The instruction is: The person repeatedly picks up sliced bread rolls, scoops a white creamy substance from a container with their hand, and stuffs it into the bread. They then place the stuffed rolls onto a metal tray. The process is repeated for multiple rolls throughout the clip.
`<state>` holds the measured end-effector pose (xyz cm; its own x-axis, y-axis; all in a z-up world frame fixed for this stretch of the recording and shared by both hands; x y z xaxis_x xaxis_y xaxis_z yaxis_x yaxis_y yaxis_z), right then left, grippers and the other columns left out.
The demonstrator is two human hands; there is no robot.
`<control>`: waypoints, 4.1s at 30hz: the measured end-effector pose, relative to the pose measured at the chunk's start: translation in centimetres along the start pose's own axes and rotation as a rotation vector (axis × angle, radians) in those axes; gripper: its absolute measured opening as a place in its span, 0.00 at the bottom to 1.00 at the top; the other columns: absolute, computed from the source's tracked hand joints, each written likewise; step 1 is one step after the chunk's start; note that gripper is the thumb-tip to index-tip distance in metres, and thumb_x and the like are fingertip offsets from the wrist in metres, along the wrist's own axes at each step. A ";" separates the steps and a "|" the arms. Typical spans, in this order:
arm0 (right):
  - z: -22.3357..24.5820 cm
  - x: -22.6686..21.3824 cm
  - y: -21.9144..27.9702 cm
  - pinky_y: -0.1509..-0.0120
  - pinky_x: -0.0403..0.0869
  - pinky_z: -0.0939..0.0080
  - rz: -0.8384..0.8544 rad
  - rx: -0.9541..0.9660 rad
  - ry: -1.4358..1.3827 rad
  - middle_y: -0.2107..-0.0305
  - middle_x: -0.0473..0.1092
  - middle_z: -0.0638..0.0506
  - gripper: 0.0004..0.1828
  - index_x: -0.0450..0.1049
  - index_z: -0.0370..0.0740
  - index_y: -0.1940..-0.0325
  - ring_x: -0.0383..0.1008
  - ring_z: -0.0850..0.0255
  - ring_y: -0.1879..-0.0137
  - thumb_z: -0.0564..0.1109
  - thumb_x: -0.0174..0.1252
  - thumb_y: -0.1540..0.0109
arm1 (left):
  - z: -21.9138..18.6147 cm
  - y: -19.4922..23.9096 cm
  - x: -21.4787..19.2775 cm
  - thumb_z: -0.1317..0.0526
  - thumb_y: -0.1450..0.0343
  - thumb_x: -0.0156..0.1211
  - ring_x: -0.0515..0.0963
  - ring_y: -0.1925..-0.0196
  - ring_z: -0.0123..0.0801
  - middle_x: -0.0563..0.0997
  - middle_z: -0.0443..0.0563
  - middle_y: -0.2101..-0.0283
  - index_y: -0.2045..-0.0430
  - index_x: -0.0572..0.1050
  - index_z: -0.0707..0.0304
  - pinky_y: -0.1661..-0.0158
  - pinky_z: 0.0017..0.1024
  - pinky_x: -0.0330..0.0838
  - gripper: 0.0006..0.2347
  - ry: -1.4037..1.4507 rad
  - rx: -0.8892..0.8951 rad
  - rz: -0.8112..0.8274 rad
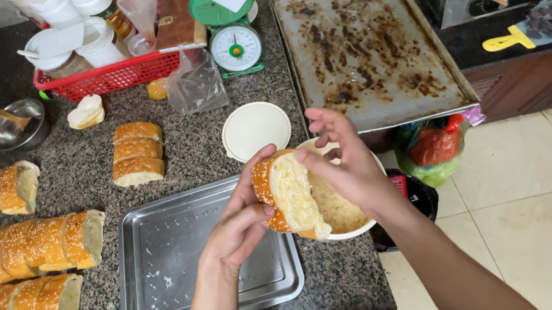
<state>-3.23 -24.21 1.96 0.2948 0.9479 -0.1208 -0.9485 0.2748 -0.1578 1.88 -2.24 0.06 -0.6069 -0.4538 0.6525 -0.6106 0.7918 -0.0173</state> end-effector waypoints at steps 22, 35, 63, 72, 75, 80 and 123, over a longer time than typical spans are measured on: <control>-6.2 21.0 -1.8 0.41 0.74 0.59 0.257 0.476 -0.337 0.46 0.77 0.55 0.30 0.72 0.46 0.26 0.77 0.65 0.42 0.62 0.59 0.27 | -5.7 15.5 -13.6 0.75 0.30 0.59 0.72 0.22 0.43 0.71 0.53 0.24 0.22 0.62 0.52 0.26 0.48 0.70 0.36 0.141 0.238 -0.600; -17.7 34.3 0.5 0.40 0.76 0.58 0.315 0.822 -0.213 0.46 0.80 0.55 0.24 0.75 0.47 0.32 0.80 0.64 0.40 0.51 0.66 0.32 | -2.3 17.5 -29.0 0.72 0.28 0.62 0.80 0.35 0.42 0.77 0.54 0.35 0.30 0.62 0.40 0.36 0.46 0.76 0.31 0.307 0.275 -1.085; -27.1 38.5 -5.3 0.58 0.75 0.60 0.160 0.809 0.122 0.58 0.82 0.52 0.20 0.79 0.39 0.37 0.82 0.64 0.58 0.49 0.67 0.31 | -4.3 19.3 -39.0 0.62 0.21 0.58 0.92 0.42 0.45 0.88 0.62 0.40 0.20 0.56 0.47 0.43 0.41 0.86 0.30 -0.188 -0.328 -0.823; -26.5 38.5 -5.0 0.52 0.75 0.60 0.194 0.796 0.134 0.55 0.82 0.53 0.21 0.78 0.41 0.37 0.83 0.64 0.54 0.49 0.69 0.32 | -4.0 19.5 -37.7 0.66 0.20 0.53 0.92 0.46 0.44 0.89 0.64 0.45 0.16 0.51 0.47 0.47 0.39 0.88 0.32 -0.222 -0.357 -0.845; -26.0 38.5 -4.8 0.52 0.76 0.59 0.190 0.794 0.138 0.56 0.82 0.53 0.22 0.78 0.41 0.38 0.82 0.65 0.54 0.50 0.70 0.34 | -4.3 19.2 -37.3 0.66 0.20 0.53 0.92 0.46 0.43 0.88 0.62 0.45 0.16 0.50 0.46 0.47 0.39 0.89 0.33 -0.220 -0.357 -0.854; -26.5 38.7 -5.0 0.54 0.75 0.60 0.180 0.789 0.137 0.57 0.82 0.52 0.24 0.78 0.40 0.38 0.81 0.65 0.55 0.51 0.71 0.35 | -4.0 19.4 -37.6 0.64 0.19 0.54 0.91 0.46 0.43 0.88 0.61 0.45 0.16 0.50 0.47 0.48 0.39 0.87 0.33 -0.208 -0.392 -0.866; -11.7 53.6 -14.7 0.31 0.76 0.52 0.724 0.547 -0.001 0.36 0.69 0.48 0.40 0.65 0.52 0.16 0.74 0.57 0.32 0.48 0.66 0.34 | -6.5 22.9 -35.6 0.63 0.19 0.63 0.78 0.39 0.31 0.80 0.51 0.41 0.40 0.73 0.63 0.36 0.32 0.71 0.14 0.111 0.561 -1.461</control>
<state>27.88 20.65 -13.62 -0.3951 0.9186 -0.0080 -0.8247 -0.3508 0.4437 12.80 34.73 -18.62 0.6799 -0.6113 0.4049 -0.7329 -0.5481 0.4030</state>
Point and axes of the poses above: each hand's wrist, its own y-axis away from the middle knuckle, its own x-axis out of the palm, z = x × y, the point moved 3 cm from there along -y, towards the middle knuckle
